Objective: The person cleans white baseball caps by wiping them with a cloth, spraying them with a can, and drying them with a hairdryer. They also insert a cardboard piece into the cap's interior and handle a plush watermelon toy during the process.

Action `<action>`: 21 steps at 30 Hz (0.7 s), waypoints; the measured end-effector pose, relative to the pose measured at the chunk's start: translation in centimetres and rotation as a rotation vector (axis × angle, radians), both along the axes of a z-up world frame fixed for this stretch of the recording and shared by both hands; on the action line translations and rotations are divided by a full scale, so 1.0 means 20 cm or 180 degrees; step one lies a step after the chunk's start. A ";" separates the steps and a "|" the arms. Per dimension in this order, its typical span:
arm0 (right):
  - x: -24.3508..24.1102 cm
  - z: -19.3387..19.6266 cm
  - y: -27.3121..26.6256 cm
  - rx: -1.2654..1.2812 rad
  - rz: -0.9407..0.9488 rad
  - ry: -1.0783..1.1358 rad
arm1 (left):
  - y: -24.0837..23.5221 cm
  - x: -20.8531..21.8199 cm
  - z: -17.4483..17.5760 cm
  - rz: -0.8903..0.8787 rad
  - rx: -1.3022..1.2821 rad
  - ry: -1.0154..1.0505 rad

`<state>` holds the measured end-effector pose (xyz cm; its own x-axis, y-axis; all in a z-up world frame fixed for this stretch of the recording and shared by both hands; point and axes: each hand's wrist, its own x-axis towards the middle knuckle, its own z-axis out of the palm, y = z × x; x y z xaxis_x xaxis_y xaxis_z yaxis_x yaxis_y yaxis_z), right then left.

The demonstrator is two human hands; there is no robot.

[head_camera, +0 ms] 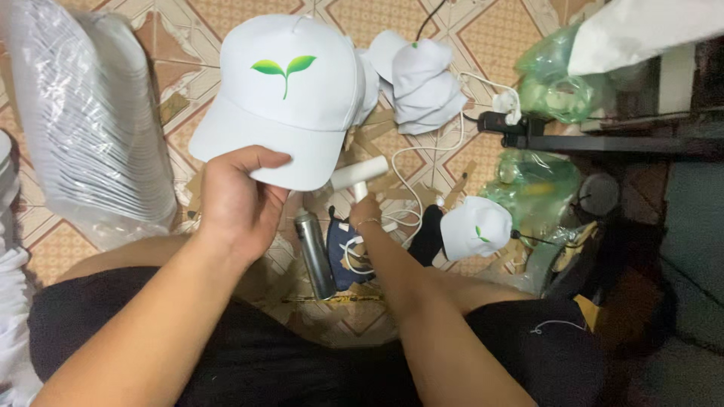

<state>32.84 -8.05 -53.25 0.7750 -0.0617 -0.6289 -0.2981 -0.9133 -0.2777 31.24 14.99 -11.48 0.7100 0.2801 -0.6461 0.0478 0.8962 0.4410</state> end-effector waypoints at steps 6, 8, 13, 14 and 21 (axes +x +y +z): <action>0.08 0.22 -0.09 0.0966 -0.0308 -0.0179 | 0.01 -0.02 0.00 0.0102 0.0549 -0.0138; 0.11 0.35 -0.12 0.1776 -0.0745 -0.0355 | -0.01 -0.01 0.01 0.0109 0.0462 -0.0362; 0.28 0.69 -0.22 0.2708 0.0036 -0.2035 | -0.07 0.02 0.00 -0.0036 0.0276 -0.1083; 0.32 0.77 -0.23 0.2890 0.0316 -0.2607 | -0.09 0.02 0.00 -0.0068 0.0256 -0.1237; 0.34 1.51 -0.49 0.3289 -0.0653 -0.1501 | -0.14 0.07 -0.03 -0.0133 0.0301 -0.1862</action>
<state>39.64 -17.80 -23.10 0.9814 0.1618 -0.1034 -0.0824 -0.1317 -0.9879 32.56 12.25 -12.00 0.9523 0.2814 -0.1178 -0.1928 0.8544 0.4826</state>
